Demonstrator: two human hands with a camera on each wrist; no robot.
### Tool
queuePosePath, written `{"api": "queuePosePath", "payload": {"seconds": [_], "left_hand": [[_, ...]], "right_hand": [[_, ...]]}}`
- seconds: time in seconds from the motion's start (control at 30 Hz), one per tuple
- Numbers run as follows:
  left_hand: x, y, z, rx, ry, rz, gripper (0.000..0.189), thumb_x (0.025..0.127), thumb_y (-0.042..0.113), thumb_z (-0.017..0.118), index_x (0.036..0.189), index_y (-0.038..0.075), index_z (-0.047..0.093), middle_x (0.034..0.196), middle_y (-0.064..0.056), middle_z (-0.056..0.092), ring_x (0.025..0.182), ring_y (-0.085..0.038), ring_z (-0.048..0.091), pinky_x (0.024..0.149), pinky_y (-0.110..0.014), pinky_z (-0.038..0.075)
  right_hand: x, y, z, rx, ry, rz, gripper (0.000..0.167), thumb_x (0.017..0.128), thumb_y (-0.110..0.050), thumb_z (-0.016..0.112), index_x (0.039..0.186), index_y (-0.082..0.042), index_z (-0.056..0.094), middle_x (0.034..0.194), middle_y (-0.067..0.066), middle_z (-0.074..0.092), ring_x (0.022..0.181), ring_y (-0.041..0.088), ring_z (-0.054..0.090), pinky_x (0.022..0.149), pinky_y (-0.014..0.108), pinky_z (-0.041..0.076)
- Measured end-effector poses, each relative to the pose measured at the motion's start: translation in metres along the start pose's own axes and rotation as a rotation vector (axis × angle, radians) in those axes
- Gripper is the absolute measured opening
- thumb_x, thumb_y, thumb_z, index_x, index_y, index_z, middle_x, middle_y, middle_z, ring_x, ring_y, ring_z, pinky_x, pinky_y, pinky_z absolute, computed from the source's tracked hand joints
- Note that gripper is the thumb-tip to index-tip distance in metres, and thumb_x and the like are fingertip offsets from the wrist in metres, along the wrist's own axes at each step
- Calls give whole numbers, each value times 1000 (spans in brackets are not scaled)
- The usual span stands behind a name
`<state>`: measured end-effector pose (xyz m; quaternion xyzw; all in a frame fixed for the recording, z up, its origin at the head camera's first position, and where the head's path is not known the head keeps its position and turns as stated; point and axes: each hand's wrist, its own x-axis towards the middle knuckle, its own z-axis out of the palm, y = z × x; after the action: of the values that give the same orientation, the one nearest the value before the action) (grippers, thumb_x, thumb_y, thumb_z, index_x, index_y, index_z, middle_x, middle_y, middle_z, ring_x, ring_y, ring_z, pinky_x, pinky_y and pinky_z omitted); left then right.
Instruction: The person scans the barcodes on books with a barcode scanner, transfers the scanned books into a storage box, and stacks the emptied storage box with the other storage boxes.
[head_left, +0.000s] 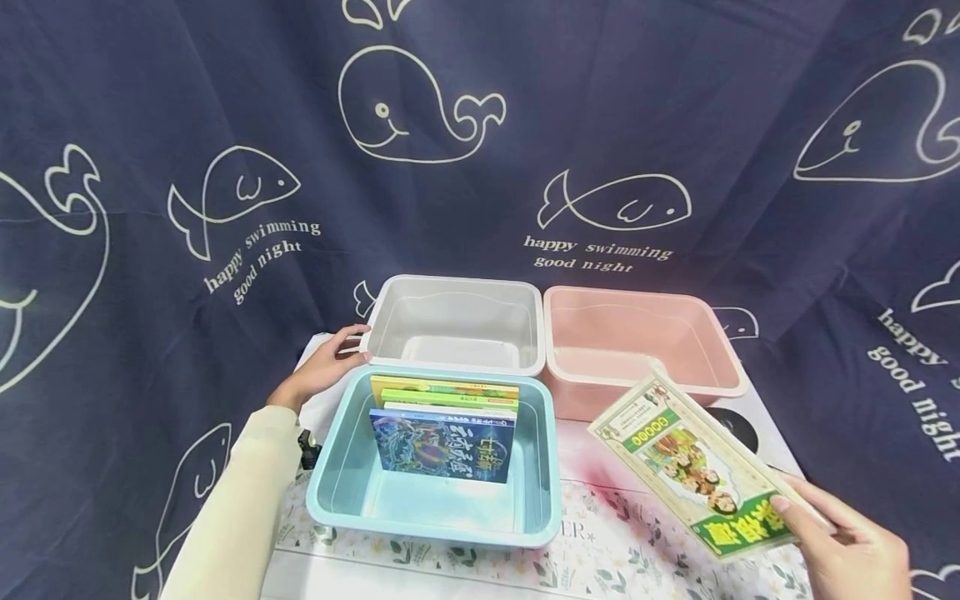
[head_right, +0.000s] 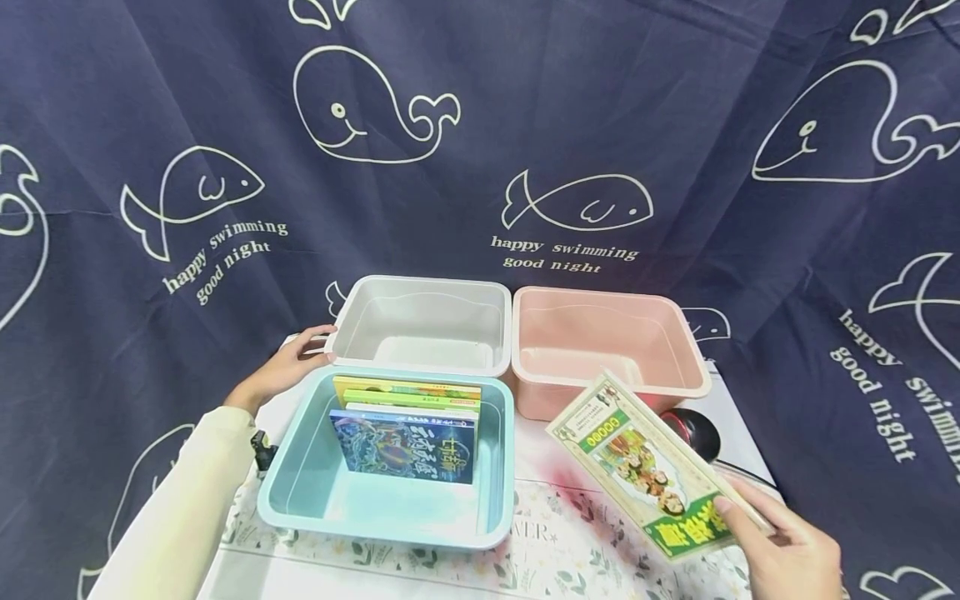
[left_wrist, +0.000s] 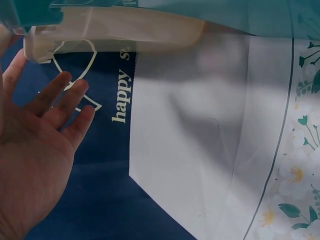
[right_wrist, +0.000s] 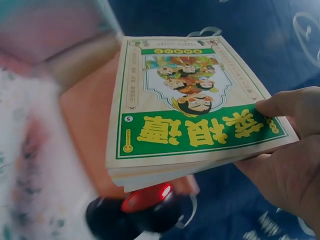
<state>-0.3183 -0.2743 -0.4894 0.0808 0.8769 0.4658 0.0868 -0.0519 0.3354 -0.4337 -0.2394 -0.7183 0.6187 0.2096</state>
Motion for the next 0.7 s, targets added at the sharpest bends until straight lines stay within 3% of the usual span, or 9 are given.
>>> {"api": "queuePosePath", "payload": {"seconds": [0.13,0.23,0.4,0.57,0.7], "left_hand": [[0,-1,0,7,2,2,63,104,28,61,159,16,33,162,-28,36,148,-51,39,117,-66,38],[0,-1,0,4,3,-1,63,104,28,62,159,16,33,162,-28,37,148,-51,39,117,-66,38],[0,-1,0,-2,4,8,62,104,27,61,159,15,34,161,-28,38,147,-51,40,117,-65,39],[-1,0,1,-5,-1,13,61,105,27,60,159,15,33,161,-28,38,147,-51,41,117,-65,39],[-1,-1,1,-9,1,8,62,104,27,61,159,16,33,161,-28,38,147,-51,41,116,-65,39]], "right_hand": [[2,27,-6,24,12,52,32,88,1,78,109,-23,83,69,-15,76,55,1,70,48,16,53],[4,49,-13,25,-62,68,38,92,-2,74,103,-38,80,71,-19,75,59,-3,69,50,14,52],[5,79,-18,53,-116,88,42,96,-4,70,95,-45,77,73,-20,74,62,-4,68,51,17,54],[4,93,-17,-55,-51,185,38,94,-13,74,89,-51,74,66,-24,71,57,-4,65,49,18,52],[2,99,-11,-83,1,213,35,92,-11,76,99,-46,78,65,-27,70,58,-7,65,51,15,51]]}}
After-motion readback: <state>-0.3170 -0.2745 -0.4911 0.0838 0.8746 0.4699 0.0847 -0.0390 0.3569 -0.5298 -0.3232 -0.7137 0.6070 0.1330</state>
